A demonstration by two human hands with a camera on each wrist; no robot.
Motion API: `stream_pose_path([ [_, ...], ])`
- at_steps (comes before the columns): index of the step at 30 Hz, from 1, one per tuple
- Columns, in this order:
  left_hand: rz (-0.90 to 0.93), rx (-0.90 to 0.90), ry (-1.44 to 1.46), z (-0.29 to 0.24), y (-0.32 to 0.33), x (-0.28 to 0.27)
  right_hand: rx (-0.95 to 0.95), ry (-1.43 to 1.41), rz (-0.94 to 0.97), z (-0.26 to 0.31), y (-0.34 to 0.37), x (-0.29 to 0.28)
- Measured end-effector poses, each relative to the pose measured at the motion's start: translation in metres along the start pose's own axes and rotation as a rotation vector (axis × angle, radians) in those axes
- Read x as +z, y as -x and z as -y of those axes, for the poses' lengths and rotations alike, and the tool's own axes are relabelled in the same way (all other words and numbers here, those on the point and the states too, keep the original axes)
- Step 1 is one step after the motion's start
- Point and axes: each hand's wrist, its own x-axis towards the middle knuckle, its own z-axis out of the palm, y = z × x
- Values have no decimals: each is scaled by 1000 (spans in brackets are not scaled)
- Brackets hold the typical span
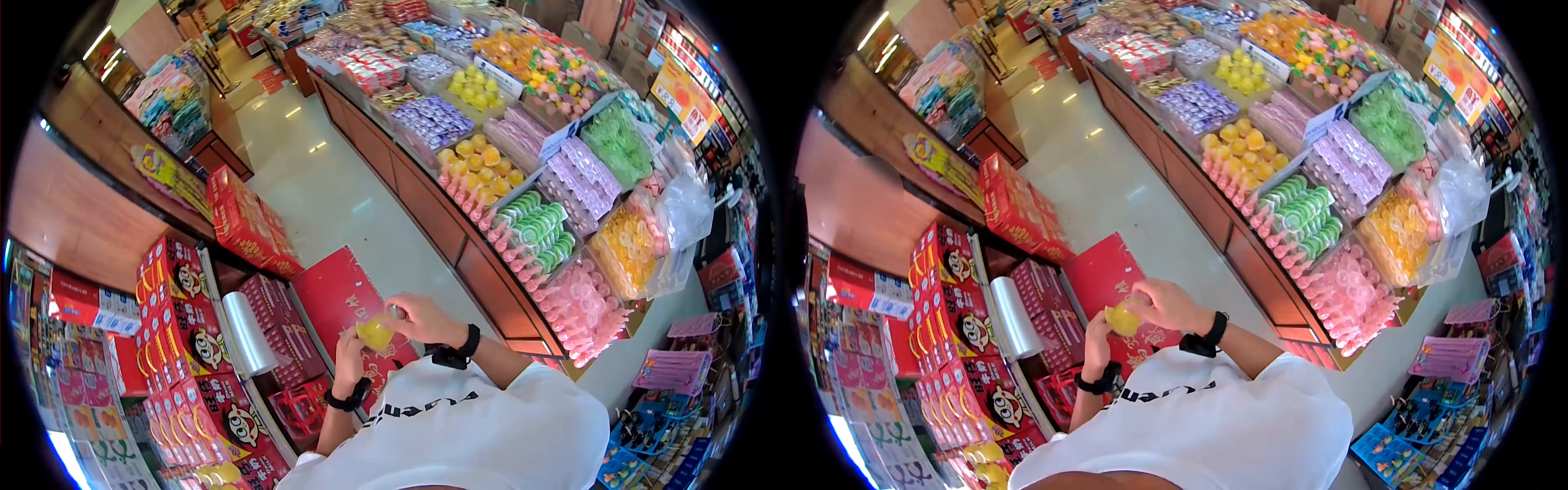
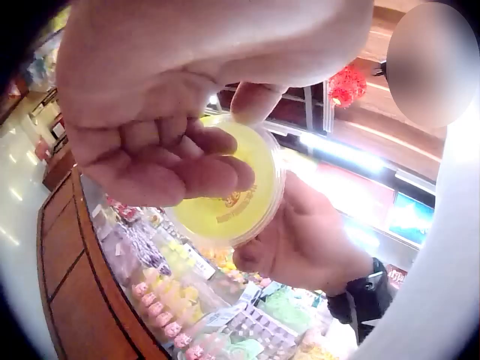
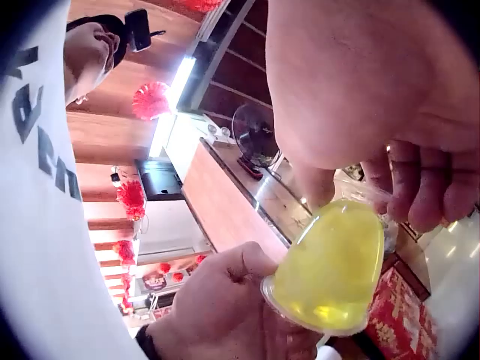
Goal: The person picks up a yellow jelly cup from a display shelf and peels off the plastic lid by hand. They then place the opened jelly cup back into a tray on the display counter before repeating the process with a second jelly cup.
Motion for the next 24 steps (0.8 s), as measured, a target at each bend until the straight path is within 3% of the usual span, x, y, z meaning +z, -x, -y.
stream_pose_path([
  [4, -1, 11, 15, -30, -46, 36, 54, -108, -66, -18, -10, -44],
  [8, -21, -6, -162, -31, -87, 64, 123, -122, -85, -46, -19, -82],
  [9, -13, -29, -215, -23, -95, 66, 143, -105, -72, -54, -21, -88],
  [10, -11, 66, -280, -13, -105, 66, 167, -89, -57, -59, -23, -93],
  [14, 84, -2, -281, 6, -139, 65, 226, -93, -90, -58, -32, -112],
  [16, 185, -37, -345, 8, -159, 64, 73, -30, -235, -69, -38, -113],
  [17, 201, -44, -344, 9, -170, 65, 87, -30, -243, -76, -43, -115],
  [24, 246, -36, -423, -26, -288, 68, 247, 38, -343, -113, -118, -147],
])
